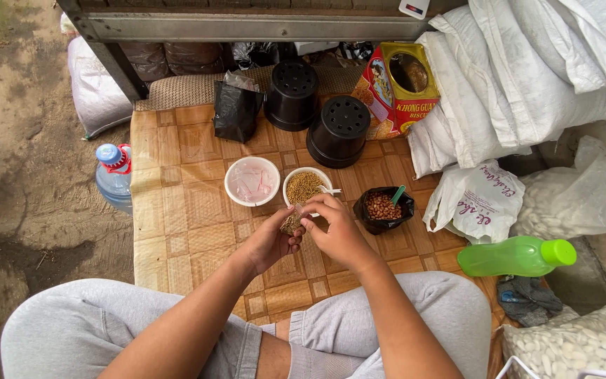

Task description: The person is using a small spoon to scoop seeds from bowls and fill small plastic bags.

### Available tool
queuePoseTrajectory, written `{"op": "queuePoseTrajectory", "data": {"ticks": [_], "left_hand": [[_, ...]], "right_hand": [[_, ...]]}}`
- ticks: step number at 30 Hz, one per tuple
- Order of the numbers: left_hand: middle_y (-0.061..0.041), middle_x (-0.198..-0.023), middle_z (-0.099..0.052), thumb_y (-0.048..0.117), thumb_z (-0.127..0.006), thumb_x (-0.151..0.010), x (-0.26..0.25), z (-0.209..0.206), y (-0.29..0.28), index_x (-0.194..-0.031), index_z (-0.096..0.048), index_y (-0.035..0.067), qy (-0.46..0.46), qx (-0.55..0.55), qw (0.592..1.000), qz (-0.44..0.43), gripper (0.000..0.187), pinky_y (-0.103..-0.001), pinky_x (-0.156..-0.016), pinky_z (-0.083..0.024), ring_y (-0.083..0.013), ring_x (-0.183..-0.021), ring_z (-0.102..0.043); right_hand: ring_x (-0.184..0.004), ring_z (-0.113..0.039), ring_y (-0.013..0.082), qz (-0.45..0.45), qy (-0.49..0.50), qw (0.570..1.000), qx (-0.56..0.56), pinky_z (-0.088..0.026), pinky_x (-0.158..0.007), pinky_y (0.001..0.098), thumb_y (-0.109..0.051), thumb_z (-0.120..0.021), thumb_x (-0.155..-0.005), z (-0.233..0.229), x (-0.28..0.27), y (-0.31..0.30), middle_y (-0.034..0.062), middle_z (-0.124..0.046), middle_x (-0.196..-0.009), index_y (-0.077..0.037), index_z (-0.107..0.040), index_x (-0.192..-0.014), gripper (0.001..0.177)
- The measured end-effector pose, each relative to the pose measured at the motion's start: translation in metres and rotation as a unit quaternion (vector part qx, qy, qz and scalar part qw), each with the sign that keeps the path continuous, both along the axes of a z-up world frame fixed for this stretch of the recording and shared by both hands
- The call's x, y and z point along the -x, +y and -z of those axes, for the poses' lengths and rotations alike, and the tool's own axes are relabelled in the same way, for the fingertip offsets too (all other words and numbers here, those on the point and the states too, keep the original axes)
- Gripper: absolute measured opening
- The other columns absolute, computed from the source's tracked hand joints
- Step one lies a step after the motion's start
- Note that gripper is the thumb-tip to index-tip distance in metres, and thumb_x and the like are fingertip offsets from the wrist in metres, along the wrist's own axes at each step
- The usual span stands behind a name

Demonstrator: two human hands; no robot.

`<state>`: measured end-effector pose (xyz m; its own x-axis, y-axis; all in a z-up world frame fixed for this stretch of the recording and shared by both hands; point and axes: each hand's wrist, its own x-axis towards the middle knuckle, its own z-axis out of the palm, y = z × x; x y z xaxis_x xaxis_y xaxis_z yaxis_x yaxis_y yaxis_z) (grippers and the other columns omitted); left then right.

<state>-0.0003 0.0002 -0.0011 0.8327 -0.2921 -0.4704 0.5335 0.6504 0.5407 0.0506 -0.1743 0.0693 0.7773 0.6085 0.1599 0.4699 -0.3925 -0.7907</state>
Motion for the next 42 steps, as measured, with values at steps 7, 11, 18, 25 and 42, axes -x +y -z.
{"op": "queuePoseTrajectory", "data": {"ticks": [7,11,18,25,42], "left_hand": [[-0.008,-0.097,-0.067,0.078,-0.017,-0.096,-0.007,0.022,-0.003,-0.126,-0.056,0.01,-0.027,-0.09,0.996,0.01,0.083,-0.027,-0.066,-0.051,-0.0146,-0.077,-0.066],[-0.006,-0.069,-0.058,0.043,-0.018,-0.112,-0.006,0.037,0.0,-0.095,-0.06,0.006,-0.049,-0.269,0.955,-0.112,0.058,-0.024,-0.054,-0.041,-0.0136,-0.056,-0.054],[-0.002,-0.065,-0.06,0.021,-0.063,-0.101,0.012,-0.029,-0.002,-0.114,-0.074,0.018,-0.25,-0.511,0.811,-0.136,0.017,-0.027,-0.061,-0.046,-0.0134,-0.061,-0.054],[-0.006,-0.076,-0.066,0.024,-0.083,-0.083,0.034,-0.051,-0.009,-0.096,-0.07,0.008,-0.33,-0.502,0.799,-0.008,0.024,-0.035,-0.08,-0.054,-0.0186,-0.079,-0.062],[0.0,-0.076,-0.073,0.002,-0.077,-0.075,0.055,-0.062,-0.008,-0.1,-0.064,0.014,-0.295,-0.47,0.829,0.062,0.03,-0.023,-0.062,-0.044,-0.0097,-0.067,-0.063]], "right_hand": [[-0.096,-0.07,0.0298,0.031,-0.082,0.996,-0.029,-0.053,-0.087,0.0398,-0.01,-0.076,-0.088,-0.014,0.003,-0.002,0.0045,-0.072,-0.101,-0.015,-0.076,-0.091,0.006],[-0.093,-0.067,0.0229,0.061,-0.186,0.979,0.05,-0.048,-0.082,0.0361,-0.016,-0.072,-0.092,-0.017,0.007,-0.009,-0.0014,-0.068,-0.097,-0.018,-0.074,-0.093,0.003],[-0.089,-0.07,0.0228,0.032,-0.103,0.992,0.063,-0.049,-0.081,0.035,-0.015,-0.071,-0.091,-0.005,0.01,-0.018,-0.003,-0.072,-0.087,-0.021,-0.075,-0.095,0.008],[-0.082,-0.073,0.0304,0.006,-0.034,0.999,-0.003,-0.054,-0.078,0.0386,-0.004,-0.068,-0.091,-0.027,0.032,-0.018,0.0056,-0.072,-0.077,-0.014,-0.077,-0.091,0.014],[-0.082,-0.072,0.0293,0.032,-0.03,0.997,-0.058,-0.057,-0.076,0.0395,-0.002,-0.068,-0.093,-0.04,0.049,-0.019,0.0126,-0.072,-0.082,-0.008,-0.076,-0.094,0.01]]}}
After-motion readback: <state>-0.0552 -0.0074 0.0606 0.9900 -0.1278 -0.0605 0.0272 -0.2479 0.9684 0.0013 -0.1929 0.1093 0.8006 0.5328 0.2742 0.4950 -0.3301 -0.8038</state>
